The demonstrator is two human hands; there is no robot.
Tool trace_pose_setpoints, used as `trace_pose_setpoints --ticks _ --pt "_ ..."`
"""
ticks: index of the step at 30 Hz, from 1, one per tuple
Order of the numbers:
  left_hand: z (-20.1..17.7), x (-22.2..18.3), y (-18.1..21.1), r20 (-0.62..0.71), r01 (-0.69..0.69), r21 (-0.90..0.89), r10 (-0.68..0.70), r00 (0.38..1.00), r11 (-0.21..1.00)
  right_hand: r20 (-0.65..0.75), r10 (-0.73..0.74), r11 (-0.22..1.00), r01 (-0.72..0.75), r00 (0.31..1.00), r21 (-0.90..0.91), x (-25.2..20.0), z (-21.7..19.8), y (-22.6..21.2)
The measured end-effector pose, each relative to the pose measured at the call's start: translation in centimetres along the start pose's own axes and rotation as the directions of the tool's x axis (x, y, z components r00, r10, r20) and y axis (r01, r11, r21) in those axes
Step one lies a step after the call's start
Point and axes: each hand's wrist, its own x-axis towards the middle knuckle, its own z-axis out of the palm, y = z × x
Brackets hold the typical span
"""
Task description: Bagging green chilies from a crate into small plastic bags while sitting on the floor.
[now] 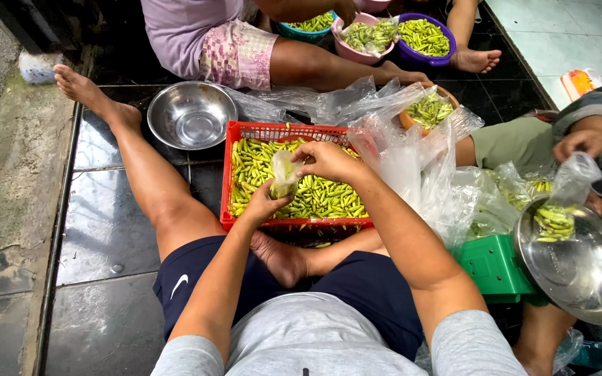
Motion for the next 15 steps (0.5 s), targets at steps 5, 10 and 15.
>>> trace_pose_setpoints --ticks 5,10,15 --pt "-0.1 -0.3 0.1 0.039 -0.048 -0.121 0.054 0.998 0.991 -0.254 -0.074 0.933 0.157 0.964 0.324 0.9 1.6 2.2" --pt "-0.4 -1.5 0.4 0.091 -0.053 -0.115 0.064 0.994 0.992 -0.112 0.017 0.996 -0.008 0.994 0.087 -5.0 -0.9 -7.7" --pt "-0.3 -0.4 -1.3 0.119 -0.083 0.055 0.076 0.990 0.995 -0.059 -0.173 0.976 0.163 0.983 -0.142 -3.5 3.3 -3.1"
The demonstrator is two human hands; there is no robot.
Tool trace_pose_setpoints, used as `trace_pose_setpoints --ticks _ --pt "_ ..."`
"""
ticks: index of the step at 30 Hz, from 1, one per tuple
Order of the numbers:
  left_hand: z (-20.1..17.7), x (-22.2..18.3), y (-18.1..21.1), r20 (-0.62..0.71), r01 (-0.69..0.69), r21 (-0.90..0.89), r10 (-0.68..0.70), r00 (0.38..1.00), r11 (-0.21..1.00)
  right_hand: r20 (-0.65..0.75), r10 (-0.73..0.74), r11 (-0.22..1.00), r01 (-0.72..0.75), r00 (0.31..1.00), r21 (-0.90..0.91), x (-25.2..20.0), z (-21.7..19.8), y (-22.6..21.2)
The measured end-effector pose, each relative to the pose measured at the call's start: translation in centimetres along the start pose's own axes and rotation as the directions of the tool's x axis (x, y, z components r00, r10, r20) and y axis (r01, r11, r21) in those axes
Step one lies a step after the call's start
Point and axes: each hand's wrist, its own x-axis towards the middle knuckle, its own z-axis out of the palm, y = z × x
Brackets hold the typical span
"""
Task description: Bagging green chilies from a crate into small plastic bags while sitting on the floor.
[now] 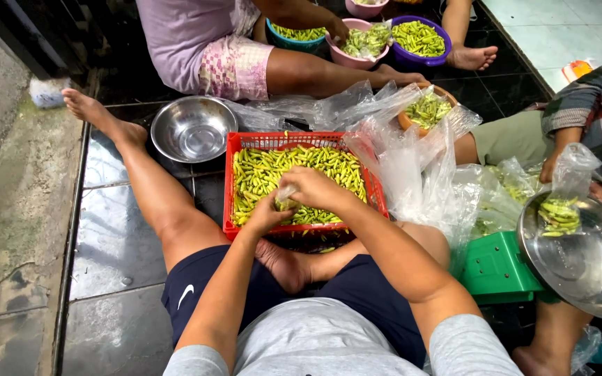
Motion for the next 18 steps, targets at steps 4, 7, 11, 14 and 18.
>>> trace_pose_setpoints --ticks 4,7,11,14,18 --pt "0.1 0.5 -0.4 -0.002 0.007 0.125 -0.006 1.000 0.992 -0.186 0.062 0.919 0.016 0.981 0.394 0.5 -0.6 3.7" --pt "0.2 -0.2 1.2 -0.006 0.032 0.087 -0.032 0.999 0.996 -0.368 0.259 0.662 0.114 0.893 0.741 -0.8 -2.8 4.6" --pt "0.1 -0.1 1.2 0.002 0.061 0.037 -0.062 0.998 0.997 -0.598 0.330 0.515 0.391 0.730 0.763 -3.7 -6.6 3.8" --pt "0.1 -0.4 1.8 -0.002 0.057 0.111 -0.057 0.998 0.992 -0.358 0.058 0.834 0.152 0.932 0.531 -4.7 -6.7 0.4" --pt "0.4 -0.7 2.4 -0.007 0.057 0.282 -0.058 0.998 0.958 -0.302 0.053 0.975 0.017 0.952 0.222 -4.7 -4.9 0.3"
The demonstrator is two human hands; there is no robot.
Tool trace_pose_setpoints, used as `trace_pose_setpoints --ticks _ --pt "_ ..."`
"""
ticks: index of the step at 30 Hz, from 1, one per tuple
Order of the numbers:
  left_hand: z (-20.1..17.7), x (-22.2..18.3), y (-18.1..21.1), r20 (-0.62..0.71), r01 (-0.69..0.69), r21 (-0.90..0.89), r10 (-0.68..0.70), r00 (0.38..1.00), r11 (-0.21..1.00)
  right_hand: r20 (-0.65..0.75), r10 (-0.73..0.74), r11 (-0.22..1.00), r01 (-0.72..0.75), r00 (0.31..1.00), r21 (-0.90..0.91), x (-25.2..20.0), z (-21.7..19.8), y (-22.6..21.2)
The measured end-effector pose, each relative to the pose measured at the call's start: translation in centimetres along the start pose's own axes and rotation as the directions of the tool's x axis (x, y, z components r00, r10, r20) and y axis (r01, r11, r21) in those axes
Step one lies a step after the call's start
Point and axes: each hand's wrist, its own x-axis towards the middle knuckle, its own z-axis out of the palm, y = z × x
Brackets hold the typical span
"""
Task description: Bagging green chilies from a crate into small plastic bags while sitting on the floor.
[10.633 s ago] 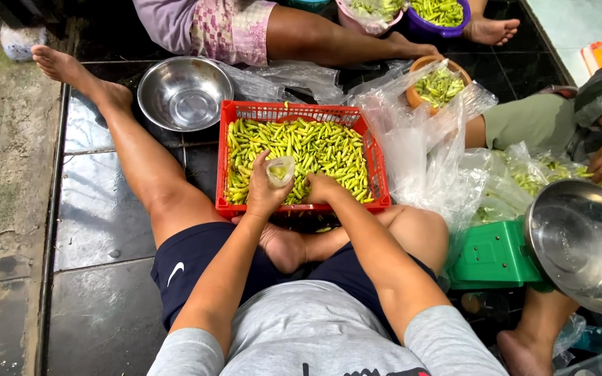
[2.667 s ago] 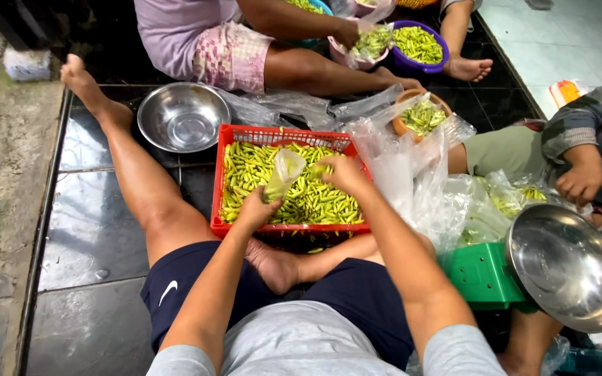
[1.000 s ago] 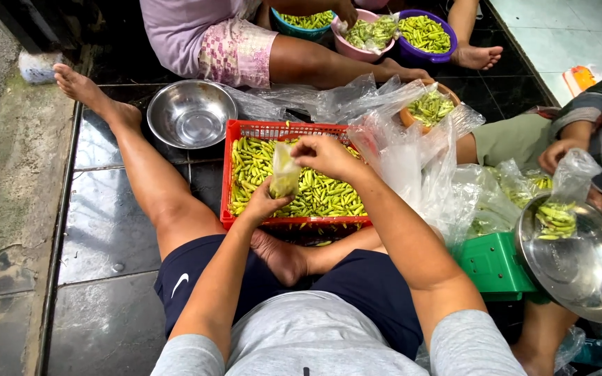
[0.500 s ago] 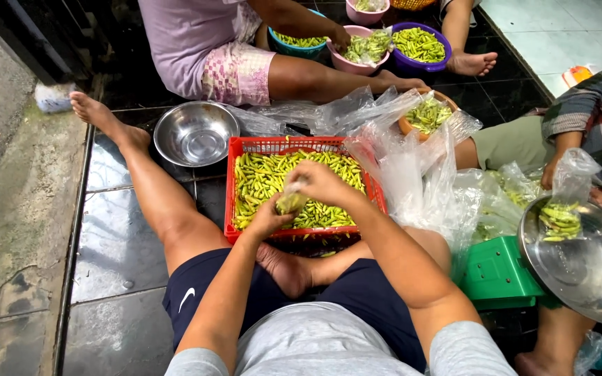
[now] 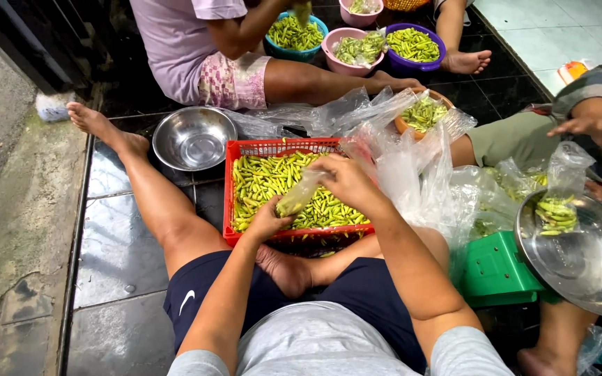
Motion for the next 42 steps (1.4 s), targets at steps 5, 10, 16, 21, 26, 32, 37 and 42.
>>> trace_pose_setpoints --ticks 5,10,16,21,26,32,37,42 --pt "-0.4 -0.2 0.1 0.027 0.016 -0.044 -0.015 1.000 0.999 -0.621 0.148 0.834 0.241 0.770 0.497 -1.0 -2.8 -1.5" --pt "0.0 -2.1 3.3 0.036 0.021 -0.013 -0.020 0.999 1.000 -0.609 0.076 0.825 0.293 0.789 0.482 -2.6 -1.4 1.1" --pt "1.5 -4.6 6.7 0.108 -0.092 0.323 0.060 0.992 0.942 0.299 0.584 0.398 -0.588 0.754 0.705 -1.6 13.3 10.8" --pt "2.8 -8.7 8.4 -0.054 -0.443 0.486 0.531 0.846 0.754 -0.107 0.509 0.703 -0.340 0.854 0.625 -3.9 11.8 8.8" --pt "5.8 -10.0 4.8 -0.134 -0.213 0.280 0.258 0.957 0.936 -0.487 0.213 0.917 -0.001 0.847 0.398 -4.4 13.0 9.1" --pt "6.7 -11.2 7.1 0.407 0.446 -0.520 -0.247 0.879 0.729 -0.372 0.046 0.857 0.155 0.927 0.491 -6.2 14.2 7.9" --pt "6.6 -10.3 3.1 0.505 0.561 -0.801 -0.267 0.821 0.209 -0.270 -0.016 0.887 0.138 0.963 0.440 -8.1 26.2 18.1" --pt "5.1 -10.5 8.5 0.313 0.420 -0.884 -0.410 0.857 0.203 -0.121 0.033 0.934 0.013 0.992 0.357 -11.5 20.3 8.1"
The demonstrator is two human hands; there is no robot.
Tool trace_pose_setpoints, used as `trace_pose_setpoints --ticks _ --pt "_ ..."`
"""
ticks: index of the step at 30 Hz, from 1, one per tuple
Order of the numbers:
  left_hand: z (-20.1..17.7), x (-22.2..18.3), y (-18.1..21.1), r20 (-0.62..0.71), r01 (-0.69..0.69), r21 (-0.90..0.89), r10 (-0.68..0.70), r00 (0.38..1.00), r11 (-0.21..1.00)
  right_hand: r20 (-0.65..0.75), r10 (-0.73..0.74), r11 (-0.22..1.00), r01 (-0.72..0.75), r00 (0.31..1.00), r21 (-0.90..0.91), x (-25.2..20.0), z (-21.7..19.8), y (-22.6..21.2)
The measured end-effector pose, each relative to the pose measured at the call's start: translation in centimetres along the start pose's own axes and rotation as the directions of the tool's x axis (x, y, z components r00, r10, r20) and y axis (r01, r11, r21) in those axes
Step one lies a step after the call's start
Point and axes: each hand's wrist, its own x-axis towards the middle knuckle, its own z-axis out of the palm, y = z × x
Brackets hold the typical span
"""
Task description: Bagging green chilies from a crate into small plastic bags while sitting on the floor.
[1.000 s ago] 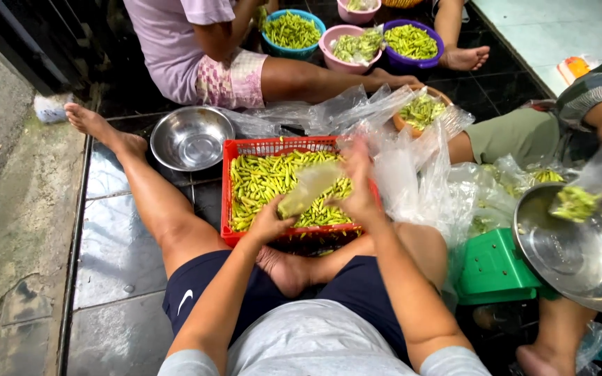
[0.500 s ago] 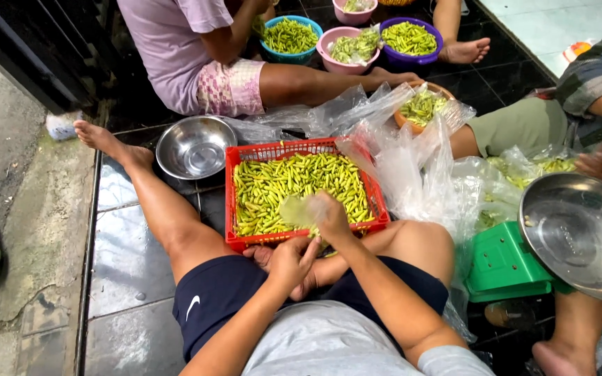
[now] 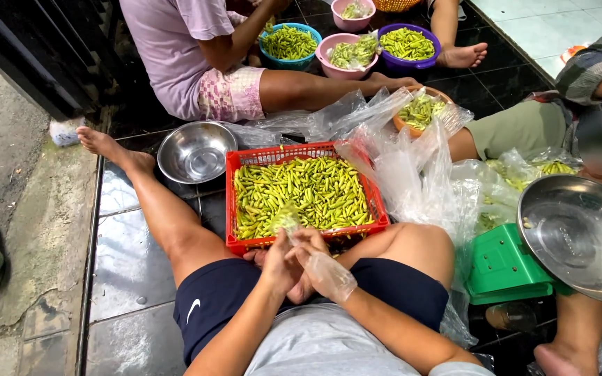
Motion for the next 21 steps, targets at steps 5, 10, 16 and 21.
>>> trace_pose_setpoints --ticks 5,10,16,21 --pt "-2.0 0.4 2.1 0.232 -0.368 -0.273 0.433 0.871 0.889 0.020 0.515 0.418 -0.271 0.857 0.867 -0.7 -2.3 -5.0" --pt "-0.2 -5.0 2.4 0.495 -0.611 0.664 0.359 0.791 0.431 0.386 0.453 0.187 -0.509 0.803 0.840 -0.5 -5.3 0.9" --pt "3.4 -10.6 3.0 0.536 -0.536 0.838 -0.024 0.844 -0.103 0.529 0.220 0.814 -0.454 0.819 0.364 1.6 -9.3 -3.4" --pt "2.4 -9.7 0.9 0.661 -0.633 0.743 0.095 0.744 -0.214 0.348 0.478 0.850 -0.525 0.807 0.050 2.3 -7.9 -4.4"
